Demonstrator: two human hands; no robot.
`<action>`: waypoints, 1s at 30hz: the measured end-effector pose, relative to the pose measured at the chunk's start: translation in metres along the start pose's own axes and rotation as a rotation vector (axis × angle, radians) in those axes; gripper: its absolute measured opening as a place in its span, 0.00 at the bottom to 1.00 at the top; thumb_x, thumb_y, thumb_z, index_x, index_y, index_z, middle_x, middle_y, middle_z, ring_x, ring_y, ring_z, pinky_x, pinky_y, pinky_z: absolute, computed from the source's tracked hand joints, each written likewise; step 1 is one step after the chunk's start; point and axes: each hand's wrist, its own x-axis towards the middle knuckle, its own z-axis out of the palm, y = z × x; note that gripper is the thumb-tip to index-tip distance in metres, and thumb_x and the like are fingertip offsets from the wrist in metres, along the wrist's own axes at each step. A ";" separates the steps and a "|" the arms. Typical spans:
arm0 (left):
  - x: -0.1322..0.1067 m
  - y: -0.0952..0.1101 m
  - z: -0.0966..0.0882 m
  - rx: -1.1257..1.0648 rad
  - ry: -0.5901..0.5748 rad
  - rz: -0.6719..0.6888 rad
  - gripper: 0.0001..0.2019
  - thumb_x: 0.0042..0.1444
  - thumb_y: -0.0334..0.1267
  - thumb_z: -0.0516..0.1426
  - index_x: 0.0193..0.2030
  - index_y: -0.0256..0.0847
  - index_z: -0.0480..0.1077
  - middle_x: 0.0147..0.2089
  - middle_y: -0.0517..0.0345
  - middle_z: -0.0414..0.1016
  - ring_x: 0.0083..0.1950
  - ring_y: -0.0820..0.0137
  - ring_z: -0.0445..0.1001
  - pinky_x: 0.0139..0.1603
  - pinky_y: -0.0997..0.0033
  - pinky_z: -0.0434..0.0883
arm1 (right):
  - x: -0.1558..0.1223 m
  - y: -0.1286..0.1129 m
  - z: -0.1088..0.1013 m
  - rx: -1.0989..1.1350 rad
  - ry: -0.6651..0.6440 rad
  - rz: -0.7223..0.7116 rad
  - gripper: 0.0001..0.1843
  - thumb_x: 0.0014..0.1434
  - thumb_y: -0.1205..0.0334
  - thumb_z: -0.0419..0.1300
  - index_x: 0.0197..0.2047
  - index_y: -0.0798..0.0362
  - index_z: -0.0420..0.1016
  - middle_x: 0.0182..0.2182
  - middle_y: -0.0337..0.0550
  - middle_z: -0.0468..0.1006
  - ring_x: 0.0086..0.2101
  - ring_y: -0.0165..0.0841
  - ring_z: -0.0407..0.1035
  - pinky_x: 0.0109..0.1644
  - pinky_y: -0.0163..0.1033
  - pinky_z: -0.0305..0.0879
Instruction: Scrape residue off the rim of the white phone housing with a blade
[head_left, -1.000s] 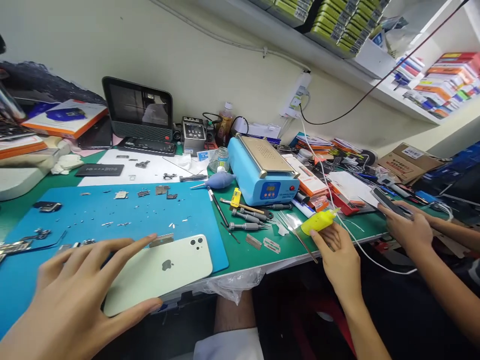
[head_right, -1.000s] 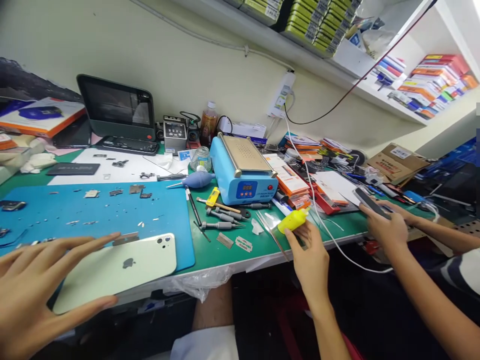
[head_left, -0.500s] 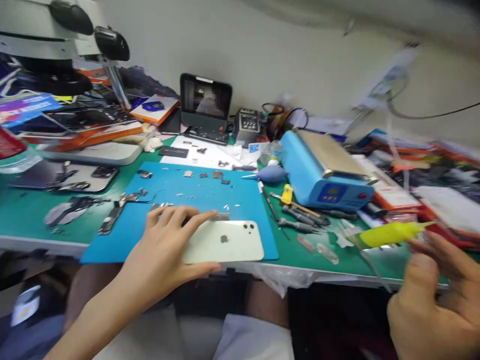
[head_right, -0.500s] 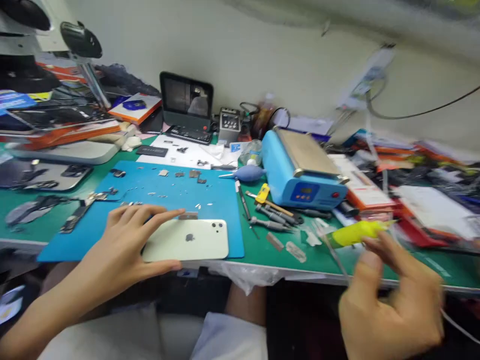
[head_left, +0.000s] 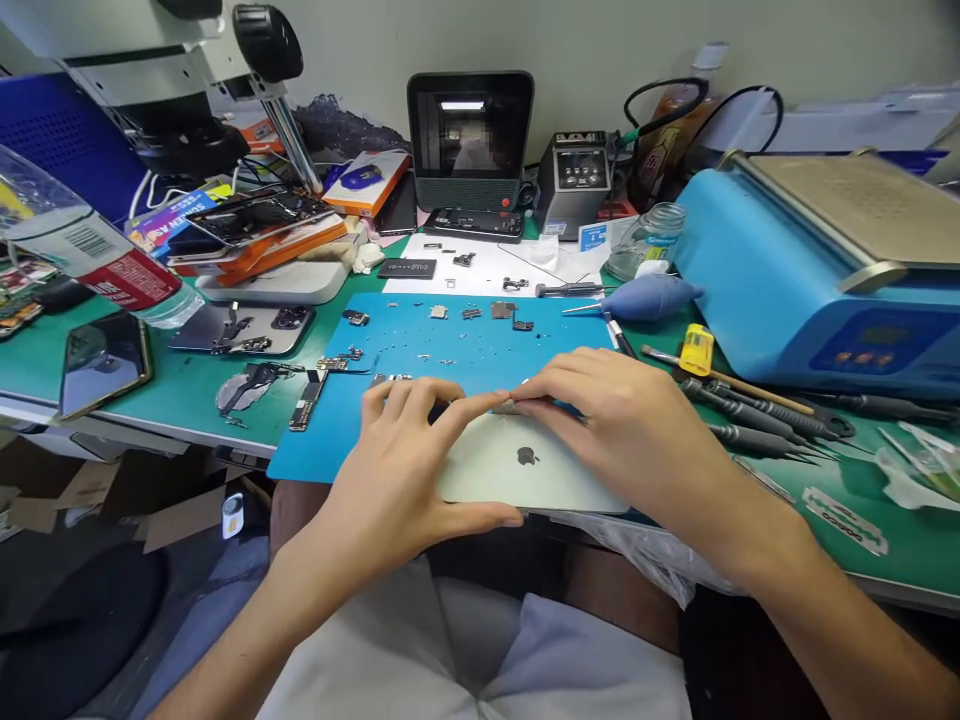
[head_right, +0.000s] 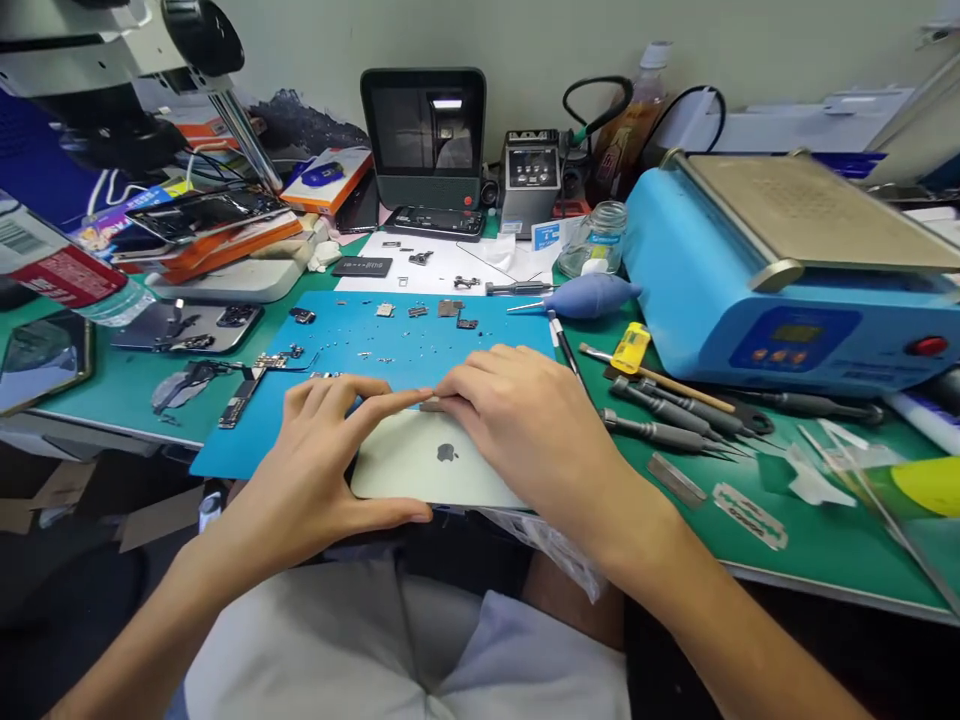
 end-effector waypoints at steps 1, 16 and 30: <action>0.000 0.000 0.000 -0.005 -0.003 -0.003 0.45 0.62 0.74 0.66 0.79 0.56 0.62 0.62 0.53 0.69 0.64 0.52 0.68 0.70 0.47 0.53 | 0.000 0.001 0.000 0.004 -0.006 0.008 0.10 0.79 0.64 0.62 0.48 0.53 0.87 0.41 0.43 0.88 0.42 0.42 0.81 0.47 0.48 0.70; 0.005 0.000 -0.002 -0.059 -0.015 -0.035 0.51 0.54 0.72 0.73 0.78 0.51 0.66 0.61 0.53 0.71 0.63 0.51 0.68 0.69 0.48 0.53 | 0.015 0.012 0.001 0.122 -0.116 0.052 0.10 0.76 0.67 0.64 0.48 0.48 0.89 0.43 0.38 0.90 0.41 0.38 0.84 0.41 0.43 0.72; 0.005 0.001 -0.002 -0.086 -0.015 -0.049 0.50 0.54 0.71 0.73 0.77 0.51 0.67 0.60 0.52 0.72 0.64 0.51 0.69 0.69 0.46 0.55 | 0.012 0.003 -0.001 0.103 -0.096 0.027 0.11 0.78 0.66 0.62 0.48 0.53 0.88 0.43 0.41 0.89 0.42 0.38 0.82 0.44 0.43 0.71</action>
